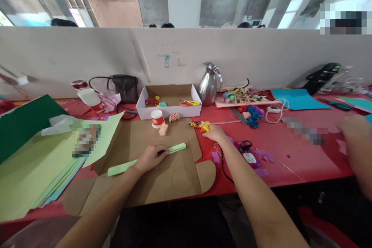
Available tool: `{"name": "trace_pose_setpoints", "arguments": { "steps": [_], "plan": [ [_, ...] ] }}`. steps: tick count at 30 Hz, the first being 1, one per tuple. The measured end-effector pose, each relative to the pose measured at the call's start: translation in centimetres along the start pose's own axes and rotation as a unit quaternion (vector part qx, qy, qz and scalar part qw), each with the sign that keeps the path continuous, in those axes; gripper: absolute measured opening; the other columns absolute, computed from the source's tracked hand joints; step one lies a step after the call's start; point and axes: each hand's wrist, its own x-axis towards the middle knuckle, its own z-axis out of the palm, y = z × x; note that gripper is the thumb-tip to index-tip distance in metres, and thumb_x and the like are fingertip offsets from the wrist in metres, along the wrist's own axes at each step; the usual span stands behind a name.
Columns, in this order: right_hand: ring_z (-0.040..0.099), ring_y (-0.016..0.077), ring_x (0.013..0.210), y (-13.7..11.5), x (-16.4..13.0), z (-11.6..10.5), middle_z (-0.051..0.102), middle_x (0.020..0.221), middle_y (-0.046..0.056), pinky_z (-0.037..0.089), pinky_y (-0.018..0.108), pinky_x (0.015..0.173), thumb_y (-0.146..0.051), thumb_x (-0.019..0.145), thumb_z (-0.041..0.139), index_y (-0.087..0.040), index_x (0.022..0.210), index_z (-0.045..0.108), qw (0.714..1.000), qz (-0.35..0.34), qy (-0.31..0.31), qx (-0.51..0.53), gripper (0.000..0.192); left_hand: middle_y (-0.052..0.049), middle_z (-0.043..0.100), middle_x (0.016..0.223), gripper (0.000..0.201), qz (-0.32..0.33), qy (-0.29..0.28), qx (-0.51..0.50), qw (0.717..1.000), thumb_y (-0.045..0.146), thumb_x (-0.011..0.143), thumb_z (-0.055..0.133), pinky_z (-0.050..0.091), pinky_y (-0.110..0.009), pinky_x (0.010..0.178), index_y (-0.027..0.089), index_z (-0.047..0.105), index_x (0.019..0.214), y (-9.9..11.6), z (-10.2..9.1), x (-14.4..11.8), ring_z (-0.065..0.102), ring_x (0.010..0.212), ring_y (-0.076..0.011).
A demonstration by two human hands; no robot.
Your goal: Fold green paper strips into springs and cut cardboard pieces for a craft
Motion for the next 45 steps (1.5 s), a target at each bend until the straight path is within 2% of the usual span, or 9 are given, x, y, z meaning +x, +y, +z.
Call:
{"name": "trace_pose_setpoints", "arguments": {
  "steps": [5, 11, 12, 15, 17, 21, 24, 27, 45],
  "plan": [
    [0.061, 0.0159, 0.058, -0.9, 0.8, 0.4, 0.063, 0.061, 0.002, 0.041, 0.022, 0.051, -0.017, 0.068, 0.063, -0.014, 0.077, 0.066, 0.988, 0.081, -0.009, 0.135, 0.01, -0.004, 0.069, 0.089, 0.021, -0.001, 0.013, 0.0, 1.0, 0.024, 0.093, 0.046, 0.047, -0.026, 0.077, 0.019, 0.066, 0.091, -0.1, 0.3, -0.1, 0.064, 0.083, -0.0164],
    [0.064, 0.0131, 0.067, -2.7, -3.9, -2.8, 0.068, 0.083, 0.002, 0.05, 0.022, 0.061, -0.018, 0.072, 0.06, -0.02, 0.118, 0.052, 0.949, 0.038, -0.006, 0.314, 0.048, -0.005, 0.069, 0.096, 0.021, -0.005, 0.015, 0.0, 1.0, 0.025, 0.094, 0.046, 0.047, -0.027, 0.08, 0.021, 0.066, 0.098, -0.3, 0.5, -0.3, 0.065, 0.087, -0.0169],
    [0.065, 0.0132, 0.068, -2.8, -5.2, -3.3, 0.068, 0.084, 0.002, 0.051, 0.023, 0.063, -0.02, 0.073, 0.062, -0.021, 0.116, 0.054, 0.933, 0.014, -0.042, 0.357, 0.044, -0.005, 0.069, 0.097, 0.022, -0.003, 0.017, -0.003, 1.0, 0.026, 0.094, 0.045, 0.047, -0.027, 0.081, 0.021, 0.066, 0.098, -0.4, 0.6, -0.3, 0.064, 0.088, -0.0168],
    [0.063, 0.014, 0.065, -3.2, -9.3, -4.3, 0.068, 0.079, 0.003, 0.048, 0.022, 0.055, -0.024, 0.073, 0.067, -0.022, 0.107, 0.056, 0.806, -0.031, -0.176, 0.565, 0.036, -0.005, 0.068, 0.097, 0.022, 0.004, 0.021, -0.013, 1.0, 0.026, 0.094, 0.045, 0.047, -0.027, 0.082, 0.02, 0.066, 0.097, -0.6, 0.7, -0.2, 0.064, 0.089, -0.0166],
    [0.055, 0.0103, 0.054, -3.6, -11.7, -4.2, 0.066, 0.075, 0.001, 0.04, 0.019, 0.045, -0.032, 0.079, 0.066, -0.023, 0.106, 0.056, 0.774, -0.031, -0.185, 0.605, 0.031, -0.005, 0.069, 0.096, 0.022, 0.005, 0.022, -0.017, 1.0, 0.026, 0.094, 0.045, 0.047, -0.027, 0.083, 0.02, 0.066, 0.097, -0.7, 0.8, -0.2, 0.064, 0.089, -0.0165],
    [0.054, 0.0095, 0.057, -4.2, -14.6, -2.6, 0.068, 0.092, 0.004, 0.045, 0.023, 0.055, -0.04, 0.086, 0.061, -0.021, 0.113, 0.052, 0.849, -0.062, -0.137, 0.507, 0.034, -0.005, 0.069, 0.095, 0.022, 0.0, 0.021, -0.016, 1.0, 0.027, 0.094, 0.046, 0.047, -0.026, 0.081, 0.019, 0.067, 0.096, -0.8, 0.7, -0.1, 0.064, 0.087, -0.016],
    [0.064, 0.0201, 0.085, -4.0, -15.0, -1.0, 0.067, 0.108, 0.009, 0.051, 0.03, 0.068, -0.042, 0.087, 0.057, -0.022, 0.119, 0.049, 0.927, -0.096, -0.083, 0.353, 0.039, -0.005, 0.07, 0.096, 0.023, -0.001, 0.014, -0.011, 1.0, 0.026, 0.095, 0.045, 0.047, -0.027, 0.081, 0.02, 0.067, 0.097, -0.7, 0.7, -0.1, 0.064, 0.088, -0.0163],
    [0.062, 0.0269, 0.107, -3.5, -14.7, 0.0, 0.067, 0.114, 0.011, 0.048, 0.04, 0.085, -0.04, 0.089, 0.051, -0.023, 0.118, 0.048, 0.965, -0.099, -0.033, 0.24, 0.033, -0.006, 0.07, 0.097, 0.024, -0.007, 0.011, -0.004, 1.0, 0.027, 0.095, 0.044, 0.047, -0.028, 0.082, 0.02, 0.067, 0.099, -0.7, 0.7, -0.2, 0.065, 0.09, -0.0171],
    [0.067, 0.0277, 0.089, -3.8, -13.6, 0.4, 0.07, 0.096, 0.011, 0.045, 0.033, 0.071, -0.038, 0.091, 0.046, -0.02, 0.115, 0.048, 0.992, -0.066, -0.034, 0.106, 0.031, -0.006, 0.069, 0.101, 0.026, -0.004, 0.002, 0.03, 1.0, 0.028, 0.096, 0.042, 0.047, -0.029, 0.084, 0.021, 0.065, 0.105, -0.7, 0.8, -0.1, 0.064, 0.093, -0.0182]
  ]
}}
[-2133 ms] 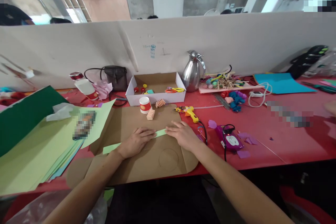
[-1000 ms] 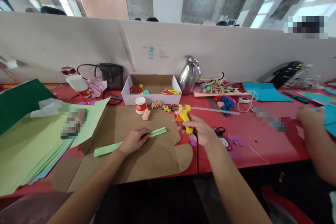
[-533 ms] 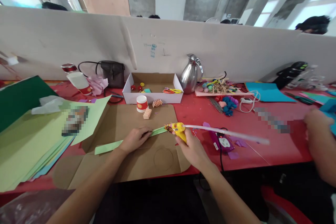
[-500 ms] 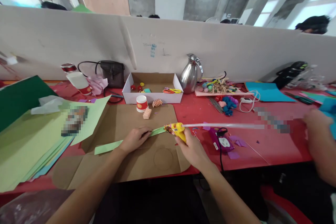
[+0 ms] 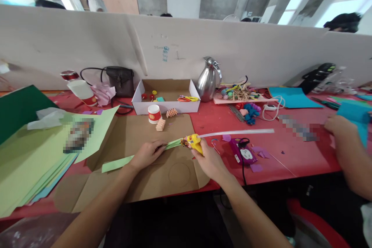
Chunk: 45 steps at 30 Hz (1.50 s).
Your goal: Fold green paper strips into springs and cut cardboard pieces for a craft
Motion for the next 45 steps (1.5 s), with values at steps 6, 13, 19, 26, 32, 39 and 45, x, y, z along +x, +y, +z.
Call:
{"name": "trace_pose_setpoints", "arguments": {
  "steps": [6, 13, 19, 26, 32, 39, 45],
  "plan": [
    [0.067, 0.0274, 0.092, 0.2, 0.0, -0.8, 0.07, 0.101, 0.011, 0.047, 0.035, 0.074, -0.038, 0.09, 0.049, -0.02, 0.117, 0.051, 1.0, 0.006, 0.006, 0.013, 0.033, -0.006, 0.068, 0.104, 0.028, 0.004, -0.004, 0.009, 1.0, 0.029, 0.095, 0.043, 0.048, -0.029, 0.083, 0.023, 0.064, 0.111, 0.3, -0.2, -0.1, 0.065, 0.093, -0.0188],
    [0.068, 0.0167, 0.059, 2.0, 4.4, -2.9, 0.068, 0.07, 0.002, 0.05, 0.024, 0.054, -0.042, 0.089, 0.05, -0.018, 0.108, 0.055, 0.989, 0.068, 0.011, 0.133, 0.031, -0.005, 0.06, 0.095, 0.039, 0.026, -0.048, 0.113, 0.992, 0.03, 0.097, 0.036, 0.048, -0.027, 0.071, 0.034, 0.058, 0.129, 1.3, -0.5, -0.3, 0.062, 0.077, -0.0164],
    [0.07, 0.0235, 0.073, 2.8, 10.7, -2.5, 0.07, 0.077, 0.012, 0.054, 0.033, 0.067, -0.034, 0.091, 0.047, -0.009, 0.096, 0.062, 0.994, 0.104, 0.036, -0.005, 0.03, -0.003, 0.056, 0.096, 0.041, 0.021, -0.062, 0.152, 0.986, 0.028, 0.096, 0.037, 0.046, -0.025, 0.066, 0.039, 0.056, 0.131, 1.1, -0.3, -0.2, 0.059, 0.073, -0.0139],
    [0.045, 0.0314, 0.123, -0.4, 6.1, 0.7, 0.056, 0.13, 0.015, 0.032, 0.048, 0.104, -0.01, 0.085, 0.045, -0.017, 0.115, 0.065, 0.977, -0.078, 0.057, -0.188, 0.037, -0.004, 0.056, 0.096, 0.04, 0.016, -0.069, 0.158, 0.985, 0.03, 0.096, 0.037, 0.046, -0.025, 0.066, 0.041, 0.055, 0.131, 1.1, -0.3, -0.2, 0.059, 0.074, -0.0143],
    [0.034, 0.0323, 0.131, -1.1, 2.5, 2.9, 0.049, 0.143, 0.005, 0.03, 0.049, 0.103, -0.008, 0.083, 0.045, -0.024, 0.124, 0.064, 0.937, -0.207, 0.0, -0.281, 0.048, -0.004, 0.056, 0.096, 0.04, 0.022, -0.071, 0.156, 0.985, 0.03, 0.096, 0.038, 0.046, -0.026, 0.068, 0.038, 0.057, 0.13, 1.2, -0.4, -0.1, 0.058, 0.074, -0.015],
    [0.031, 0.0346, 0.134, -0.7, 2.4, 2.6, 0.043, 0.147, 0.007, 0.03, 0.049, 0.104, -0.007, 0.081, 0.046, -0.025, 0.126, 0.062, 0.935, -0.188, 0.037, -0.298, 0.051, -0.004, 0.056, 0.094, 0.039, 0.025, -0.061, 0.139, 0.988, 0.031, 0.096, 0.039, 0.046, -0.025, 0.068, 0.039, 0.057, 0.129, 1.0, -0.2, -0.1, 0.057, 0.072, -0.0141],
    [0.032, 0.0327, 0.134, -1.3, 2.4, 3.4, 0.047, 0.145, 0.006, 0.03, 0.049, 0.105, -0.004, 0.08, 0.044, -0.024, 0.13, 0.058, 0.939, -0.198, 0.04, -0.279, 0.056, -0.003, 0.058, 0.094, 0.04, 0.031, -0.058, 0.137, 0.988, 0.028, 0.095, 0.04, 0.046, -0.025, 0.071, 0.039, 0.056, 0.13, 0.9, 0.0, -0.2, 0.059, 0.074, -0.0139]
  ]
}}
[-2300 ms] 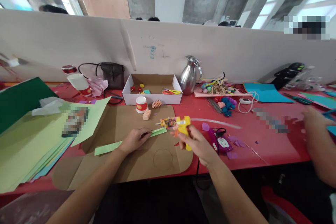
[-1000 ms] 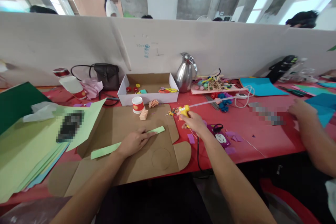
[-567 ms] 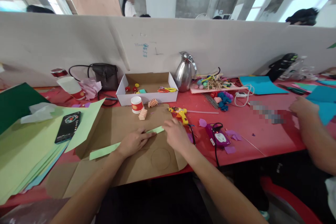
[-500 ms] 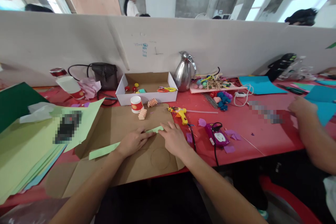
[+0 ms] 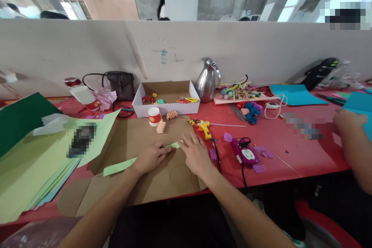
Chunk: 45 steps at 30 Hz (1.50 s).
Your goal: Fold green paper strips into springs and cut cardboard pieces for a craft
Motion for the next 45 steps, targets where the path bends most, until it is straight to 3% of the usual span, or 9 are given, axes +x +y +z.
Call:
{"name": "trace_pose_setpoints", "arguments": {
  "steps": [7, 15, 27, 33, 36, 39, 41, 43, 45],
  "plan": [
    [0.047, 0.022, 0.123, -2.1, 0.8, 0.3, 0.059, 0.131, 0.009, 0.037, 0.035, 0.104, -0.001, 0.08, 0.04, -0.016, 0.13, 0.056, 0.994, -0.062, -0.033, 0.087, 0.054, -0.004, 0.067, 0.091, 0.032, -0.011, 0.025, -0.098, 0.995, 0.02, 0.091, 0.047, 0.047, -0.025, 0.075, 0.028, 0.069, 0.112, -0.1, -0.2, 0.3, 0.063, 0.082, -0.0154],
    [0.056, 0.0219, 0.116, -1.8, 1.6, 1.2, 0.06, 0.128, 0.012, 0.044, 0.032, 0.098, -0.005, 0.084, 0.039, -0.013, 0.124, 0.06, 0.992, -0.036, -0.057, 0.105, 0.046, -0.002, 0.07, 0.087, 0.023, -0.036, 0.045, -0.144, 0.988, 0.015, 0.086, 0.054, 0.047, -0.024, 0.073, 0.024, 0.075, 0.092, 0.7, 0.3, 1.8, 0.064, 0.08, -0.015],
    [0.056, 0.0233, 0.116, -1.4, 1.2, 1.6, 0.061, 0.127, 0.013, 0.044, 0.036, 0.102, -0.015, 0.091, 0.037, -0.01, 0.126, 0.06, 0.993, -0.059, -0.032, 0.102, 0.042, -0.003, 0.066, 0.089, 0.025, -0.096, 0.041, -0.137, 0.985, 0.032, 0.093, 0.051, 0.048, -0.025, 0.076, 0.026, 0.074, 0.102, -3.4, -3.6, -8.8, 0.062, 0.082, -0.0143],
    [0.059, 0.0236, 0.111, -1.2, 1.5, 1.7, 0.064, 0.124, 0.01, 0.046, 0.036, 0.097, -0.02, 0.093, 0.038, -0.015, 0.119, 0.064, 0.991, -0.07, -0.014, 0.111, 0.037, -0.005, 0.063, 0.114, 0.027, -0.103, 0.069, -0.061, 0.99, 0.034, 0.093, 0.051, 0.049, -0.032, 0.091, 0.029, 0.071, 0.11, -4.8, -4.8, -13.4, 0.059, 0.104, -0.0193],
    [0.061, 0.0238, 0.104, 1.3, 2.4, 1.1, 0.068, 0.114, 0.011, 0.046, 0.037, 0.094, -0.023, 0.093, 0.041, -0.016, 0.11, 0.068, 0.993, -0.032, 0.035, 0.11, 0.033, -0.005, 0.065, 0.112, 0.027, -0.091, 0.082, -0.041, 0.992, 0.031, 0.093, 0.05, 0.05, -0.033, 0.091, 0.028, 0.071, 0.11, -4.8, -4.8, -14.1, 0.059, 0.104, -0.0189],
    [0.062, 0.0275, 0.097, 4.9, 3.4, 0.1, 0.069, 0.098, 0.015, 0.046, 0.041, 0.09, -0.021, 0.089, 0.045, -0.012, 0.098, 0.069, 0.988, 0.096, 0.111, 0.056, 0.027, -0.005, 0.066, 0.108, 0.024, -0.081, 0.108, -0.028, 0.99, 0.031, 0.092, 0.052, 0.051, -0.035, 0.088, 0.026, 0.072, 0.104, -4.7, -4.4, -14.0, 0.059, 0.101, -0.0193],
    [0.062, 0.0287, 0.093, 6.1, 3.8, -0.6, 0.069, 0.094, 0.016, 0.046, 0.042, 0.087, -0.019, 0.085, 0.05, -0.011, 0.097, 0.068, 0.98, 0.151, 0.125, 0.029, 0.023, -0.006, 0.066, 0.107, 0.022, -0.09, 0.128, -0.019, 0.988, 0.032, 0.091, 0.054, 0.051, -0.036, 0.088, 0.024, 0.073, 0.101, -4.6, -4.2, -13.9, 0.06, 0.099, -0.0195],
    [0.062, 0.0273, 0.091, 5.2, 3.8, -0.8, 0.069, 0.093, 0.014, 0.046, 0.041, 0.087, -0.019, 0.083, 0.053, -0.013, 0.095, 0.068, 0.985, 0.12, 0.114, 0.057, 0.02, -0.006, 0.067, 0.106, 0.022, -0.1, 0.141, -0.01, 0.985, 0.032, 0.091, 0.054, 0.051, -0.036, 0.088, 0.022, 0.072, 0.099, -4.5, -4.1, -13.7, 0.06, 0.099, -0.0192],
    [0.061, 0.0251, 0.094, 2.5, 3.5, -0.5, 0.07, 0.097, 0.01, 0.046, 0.039, 0.089, -0.02, 0.085, 0.053, -0.017, 0.096, 0.069, 0.989, 0.014, 0.079, 0.122, 0.019, -0.006, 0.068, 0.104, 0.022, -0.104, 0.142, 0.002, 0.984, 0.03, 0.092, 0.053, 0.051, -0.036, 0.089, 0.021, 0.072, 0.098, -4.4, -4.2, -13.6, 0.06, 0.098, -0.0192]
  ]
}}
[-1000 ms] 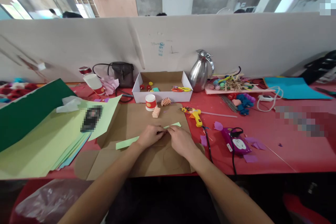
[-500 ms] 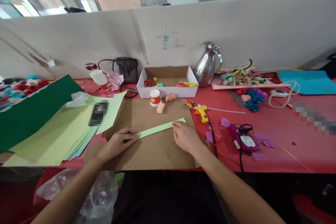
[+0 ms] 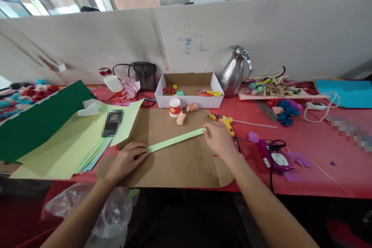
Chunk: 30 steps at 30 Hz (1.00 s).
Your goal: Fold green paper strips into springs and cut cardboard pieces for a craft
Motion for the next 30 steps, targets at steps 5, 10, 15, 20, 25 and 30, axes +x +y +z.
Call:
{"name": "trace_pose_setpoints", "arguments": {
  "steps": [5, 10, 15, 20, 25, 30],
  "plan": [
    [0.049, 0.0253, 0.123, -6.9, -0.3, 3.6, 0.06, 0.131, 0.008, 0.039, 0.039, 0.103, -0.016, 0.085, 0.054, -0.017, 0.121, 0.062, 0.98, -0.178, -0.076, 0.035, 0.037, -0.007, 0.07, 0.1, 0.025, 0.03, -0.027, 0.045, 0.998, 0.027, 0.094, 0.048, 0.051, -0.036, 0.084, 0.018, 0.07, 0.099, 0.4, -0.5, 0.5, 0.062, 0.094, -0.0203],
    [0.063, 0.0236, 0.092, -8.5, 2.0, 4.9, 0.071, 0.094, 0.011, 0.045, 0.038, 0.084, -0.01, 0.088, 0.05, -0.014, 0.099, 0.067, 0.958, -0.249, -0.128, -0.069, 0.021, -0.007, 0.071, 0.098, 0.028, 0.028, -0.037, 0.058, 0.997, 0.026, 0.096, 0.043, 0.052, -0.036, 0.082, 0.018, 0.069, 0.103, 0.4, -0.7, 0.6, 0.064, 0.092, -0.0211],
    [0.062, 0.0221, 0.088, -7.7, 3.2, 5.0, 0.069, 0.087, 0.012, 0.045, 0.036, 0.081, -0.004, 0.088, 0.049, -0.012, 0.096, 0.067, 0.937, -0.306, -0.143, -0.087, 0.021, -0.006, 0.07, 0.112, 0.032, -0.095, -0.01, -0.082, 0.992, 0.035, 0.093, 0.049, 0.05, -0.039, 0.093, 0.025, 0.063, 0.12, 0.2, -0.8, -0.2, 0.063, 0.105, -0.0223],
    [0.063, 0.0225, 0.094, -8.1, 2.5, 1.7, 0.07, 0.1, 0.011, 0.048, 0.036, 0.083, -0.013, 0.092, 0.048, -0.015, 0.108, 0.065, 0.974, -0.174, -0.04, 0.139, 0.024, -0.009, 0.042, 0.149, 0.071, -0.253, 0.176, -0.354, 0.883, 0.038, 0.09, 0.053, 0.041, -0.039, 0.106, 0.03, 0.018, 0.151, 3.1, -0.7, -0.4, 0.044, 0.133, -0.0225],
    [0.064, 0.0172, 0.079, -12.1, 0.5, -1.9, 0.071, 0.092, 0.003, 0.052, 0.03, 0.075, -0.035, 0.088, 0.057, -0.021, 0.095, 0.065, 0.804, 0.091, -0.01, 0.587, 0.018, -0.014, 0.056, 0.136, 0.063, -0.247, 0.022, -0.533, 0.809, 0.043, 0.086, 0.058, 0.045, -0.038, 0.099, 0.024, 0.039, 0.143, 9.4, -0.9, 2.7, 0.056, 0.12, -0.0246],
    [0.065, 0.0169, 0.084, -11.6, 0.1, -1.1, 0.07, 0.092, 0.003, 0.053, 0.029, 0.075, -0.04, 0.073, 0.073, -0.021, 0.096, 0.063, 0.69, 0.196, -0.005, 0.696, 0.032, -0.003, 0.066, 0.065, 0.025, -0.19, -0.144, -0.436, 0.868, 0.038, 0.082, 0.058, 0.046, -0.025, 0.061, 0.015, 0.066, 0.084, 9.0, -2.8, 5.9, 0.06, 0.06, -0.0152]
  ]
}}
